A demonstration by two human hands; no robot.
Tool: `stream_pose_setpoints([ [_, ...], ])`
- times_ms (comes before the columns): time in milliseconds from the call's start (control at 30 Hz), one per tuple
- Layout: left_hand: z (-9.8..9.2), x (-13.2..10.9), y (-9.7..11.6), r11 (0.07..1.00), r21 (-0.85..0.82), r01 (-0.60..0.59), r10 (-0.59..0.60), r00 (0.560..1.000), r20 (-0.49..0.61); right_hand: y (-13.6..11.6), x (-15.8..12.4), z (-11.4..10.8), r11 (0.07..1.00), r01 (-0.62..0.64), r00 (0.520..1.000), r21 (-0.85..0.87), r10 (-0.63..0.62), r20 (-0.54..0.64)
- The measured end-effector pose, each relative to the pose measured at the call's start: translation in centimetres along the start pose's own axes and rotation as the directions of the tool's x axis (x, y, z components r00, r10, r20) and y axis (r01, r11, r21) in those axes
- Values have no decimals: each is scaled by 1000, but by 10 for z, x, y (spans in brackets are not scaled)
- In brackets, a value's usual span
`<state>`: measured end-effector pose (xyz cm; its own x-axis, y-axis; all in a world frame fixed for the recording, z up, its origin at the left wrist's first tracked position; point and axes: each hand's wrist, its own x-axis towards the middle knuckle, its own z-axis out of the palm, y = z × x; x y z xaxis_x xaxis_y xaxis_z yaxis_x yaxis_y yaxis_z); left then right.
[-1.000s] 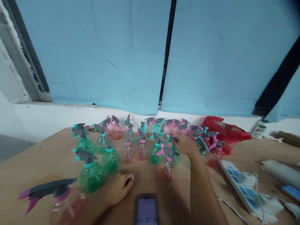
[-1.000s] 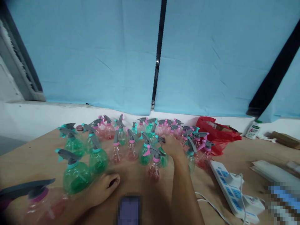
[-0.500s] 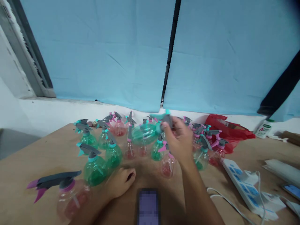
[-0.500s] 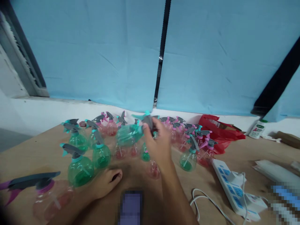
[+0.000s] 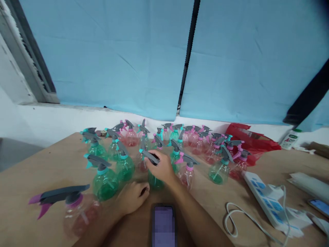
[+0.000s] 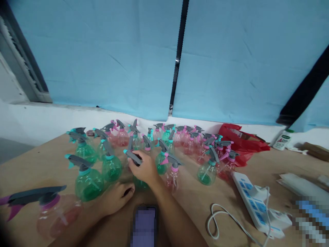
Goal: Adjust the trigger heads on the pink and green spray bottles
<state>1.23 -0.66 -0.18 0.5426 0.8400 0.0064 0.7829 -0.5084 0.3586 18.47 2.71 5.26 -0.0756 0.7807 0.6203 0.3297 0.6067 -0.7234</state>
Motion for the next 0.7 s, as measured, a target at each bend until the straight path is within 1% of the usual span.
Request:
stream_pose_setpoints([
  [133,1,0,-1,1000,-3,1,-1,1000,-19,15,-1,5,994,-33,997,104,40,-66],
  [200,1,0,0,1000,2,2,-2,1000,-13,22,-1,5,986,-73,994,149,84,-70],
  [267,0,0,0,1000,8,0,0,1000,-5,29,0,3,973,-149,988,175,154,-18],
  [333,0,0,0,1000,18,-5,5,1000,-2,35,1,1,952,-232,972,200,219,82],
  [367,0,0,-1,1000,23,-11,11,1000,-2,36,2,-1,938,-258,963,231,232,136],
  [433,1,1,-2,999,26,-20,20,1000,-1,36,2,-4,898,-280,951,339,211,228],
  [500,3,1,-3,999,21,-29,29,1000,-5,33,3,-7,845,-289,942,449,167,292],
  [600,3,1,-4,999,11,-41,41,999,-24,29,2,-10,801,-302,935,516,145,324],
  [700,3,1,-3,999,9,-39,39,999,-24,29,2,-9,790,-316,937,526,173,303],
])
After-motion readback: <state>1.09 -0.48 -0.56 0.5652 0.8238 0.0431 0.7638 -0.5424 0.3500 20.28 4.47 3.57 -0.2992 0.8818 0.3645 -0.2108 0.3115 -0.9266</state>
